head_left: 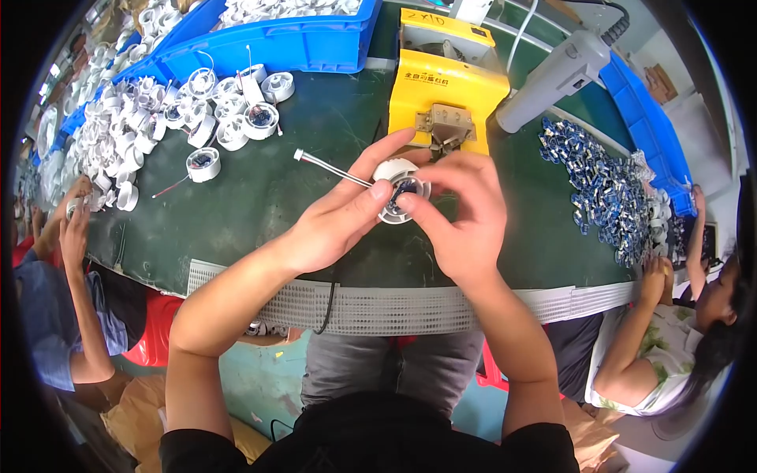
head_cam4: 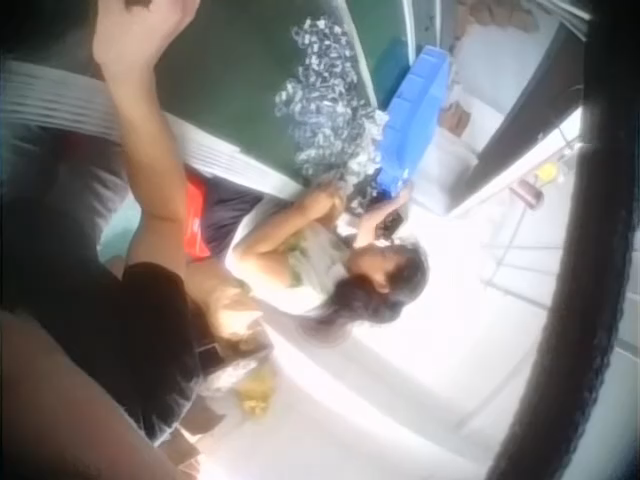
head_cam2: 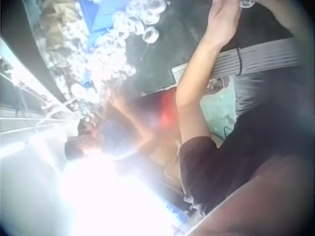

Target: The person assembles small circular electronic components by hand using an electric screwdriver at a production line station.

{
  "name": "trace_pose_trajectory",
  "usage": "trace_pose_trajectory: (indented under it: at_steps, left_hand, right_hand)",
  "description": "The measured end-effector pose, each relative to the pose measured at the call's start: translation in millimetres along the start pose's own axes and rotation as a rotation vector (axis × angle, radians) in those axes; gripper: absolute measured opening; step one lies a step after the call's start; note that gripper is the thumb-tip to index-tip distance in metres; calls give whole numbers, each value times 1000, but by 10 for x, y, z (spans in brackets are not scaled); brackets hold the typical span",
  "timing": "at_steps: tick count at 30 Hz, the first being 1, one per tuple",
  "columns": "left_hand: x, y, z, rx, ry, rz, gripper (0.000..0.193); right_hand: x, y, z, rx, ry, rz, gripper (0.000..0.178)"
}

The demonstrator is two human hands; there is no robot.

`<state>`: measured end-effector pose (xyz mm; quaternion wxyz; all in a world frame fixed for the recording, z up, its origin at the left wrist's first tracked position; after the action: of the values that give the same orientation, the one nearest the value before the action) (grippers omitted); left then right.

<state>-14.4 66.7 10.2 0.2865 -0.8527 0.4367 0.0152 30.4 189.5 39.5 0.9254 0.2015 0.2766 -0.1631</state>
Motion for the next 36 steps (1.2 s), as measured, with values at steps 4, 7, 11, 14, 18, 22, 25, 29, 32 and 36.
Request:
trace_pose_trajectory:
  at_steps: [4,7,11,14,18,22,25,29,32,36]
  left_hand:
    - [25,57,-11,-40,-13,0,66]
    - [-3,86,13,-116,72,-7,56]
    - [-37,176,-19,-350,148,-92,45]
    - [-12,243,-17,-337,108,-67,45]
    - [-7,241,-10,-511,-7,-27,47]
    - [-3,204,125,-512,83,-16,40]
    - [2,232,148,-530,158,-22,38]
    - [-23,244,243,-392,234,-11,35]
    - [-28,289,299,-324,284,-45,34]
    - [-27,356,391,-333,349,-82,33]
  right_hand:
    - [24,-196,-195,-512,-385,128,33]
    - [17,-147,-250,-438,-277,139,29]
    - [18,-149,-289,-384,-296,166,25]
    - [3,-198,-240,-330,-302,186,23]
    - [-52,-175,-120,17,-80,191,19]
    - [-83,130,51,179,122,-135,17]
    - [-168,554,-47,259,103,-547,52]
    - [-711,700,-448,-41,-256,-202,52]
    - [-828,753,-385,37,-200,-276,39]
    - [-896,669,78,-263,7,-394,30]
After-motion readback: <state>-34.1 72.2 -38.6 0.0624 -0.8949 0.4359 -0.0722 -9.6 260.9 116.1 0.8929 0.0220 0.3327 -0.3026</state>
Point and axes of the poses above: each hand's wrist, its own x-axis away from the middle knuckle, its own y-axis out of the back of the hand, z = x × y, the point moved 7 cm from there along -x, towards the middle knuckle, and after that the axes turned 5 degrees about -y, right-handed, at the moved point
